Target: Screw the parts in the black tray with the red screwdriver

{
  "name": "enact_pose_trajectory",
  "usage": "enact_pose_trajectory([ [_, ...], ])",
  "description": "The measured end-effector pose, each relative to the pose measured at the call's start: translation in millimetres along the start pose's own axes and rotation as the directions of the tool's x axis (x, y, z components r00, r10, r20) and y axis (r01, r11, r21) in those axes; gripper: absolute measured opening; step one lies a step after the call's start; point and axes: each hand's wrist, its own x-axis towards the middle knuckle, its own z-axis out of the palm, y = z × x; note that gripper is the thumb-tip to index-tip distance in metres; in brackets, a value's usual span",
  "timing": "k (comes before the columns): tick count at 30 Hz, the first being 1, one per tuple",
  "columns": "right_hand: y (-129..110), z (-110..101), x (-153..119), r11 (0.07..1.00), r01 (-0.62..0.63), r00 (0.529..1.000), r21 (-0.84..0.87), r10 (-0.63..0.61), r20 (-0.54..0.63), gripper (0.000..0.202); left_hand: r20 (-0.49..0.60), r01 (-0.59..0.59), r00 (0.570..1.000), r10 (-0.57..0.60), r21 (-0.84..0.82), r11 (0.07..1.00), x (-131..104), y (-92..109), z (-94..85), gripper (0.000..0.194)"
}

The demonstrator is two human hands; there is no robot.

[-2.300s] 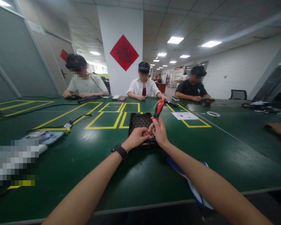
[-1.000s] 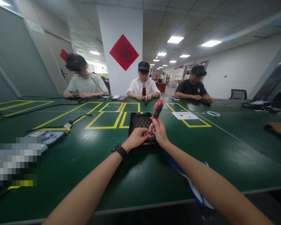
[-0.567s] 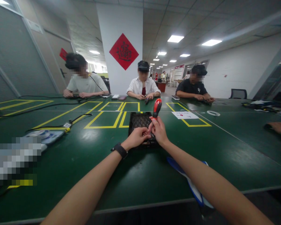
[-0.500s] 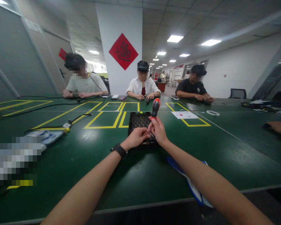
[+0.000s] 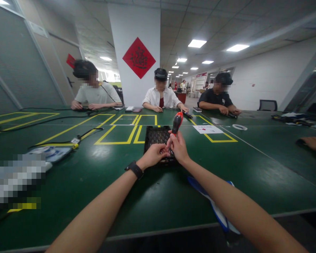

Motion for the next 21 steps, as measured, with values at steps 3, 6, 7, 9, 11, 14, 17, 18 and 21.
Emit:
enact_pose_trajectory([
  [3,0.6,-0.3,0.4,1.0,-0.031,1.0,-0.001,0.031,-0.003,0.032,0.051,-0.01,0.999,0.015,-0.107,0.994,-0.3,2.2,-0.7,0.014],
  [6,0.6,0.1,0.2,0.999,-0.049,0.999,-0.003,0.049,-0.004,0.034,0.1,0.018,0.995,0.004,-0.218,0.976,-0.1,3.6,-0.1,0.014],
  [7,0.4,0.3,0.1,0.999,-0.046,0.999,-0.007,0.046,-0.008,0.034,0.108,0.029,0.994,-0.003,-0.236,0.971,0.0,3.8,0.1,0.014],
  [9,0.2,0.7,-0.2,0.999,-0.026,0.999,-0.021,0.025,-0.031,0.033,0.095,0.037,0.995,-0.016,-0.229,0.973,0.2,3.8,0.5,0.015],
  [11,-0.1,1.1,-0.4,0.999,0.0,0.999,-0.034,-0.002,-0.055,0.031,0.04,0.028,0.999,-0.022,-0.172,0.985,0.5,3.4,0.7,0.016],
  [14,-0.6,1.8,-0.6,0.999,0.019,0.998,-0.032,-0.02,-0.06,0.03,-0.029,0.019,0.999,-0.022,-0.085,0.996,1.0,1.9,0.9,0.022],
  [17,-0.9,2.2,-0.7,1.0,0.02,0.999,-0.017,-0.021,-0.038,0.028,-0.029,0.031,0.999,-0.033,-0.067,0.997,0.9,0.2,1.0,0.023],
  [18,-0.9,2.2,-0.7,1.0,0.02,0.999,-0.013,-0.02,-0.03,0.028,-0.025,0.032,0.999,-0.034,-0.07,0.997,0.7,-0.2,0.9,0.023],
  [21,-0.8,1.8,-0.3,1.0,0.007,1.0,-0.009,-0.008,-0.017,0.029,-0.007,0.019,1.0,-0.02,-0.087,0.996,-0.2,-1.0,0.2,0.021],
])
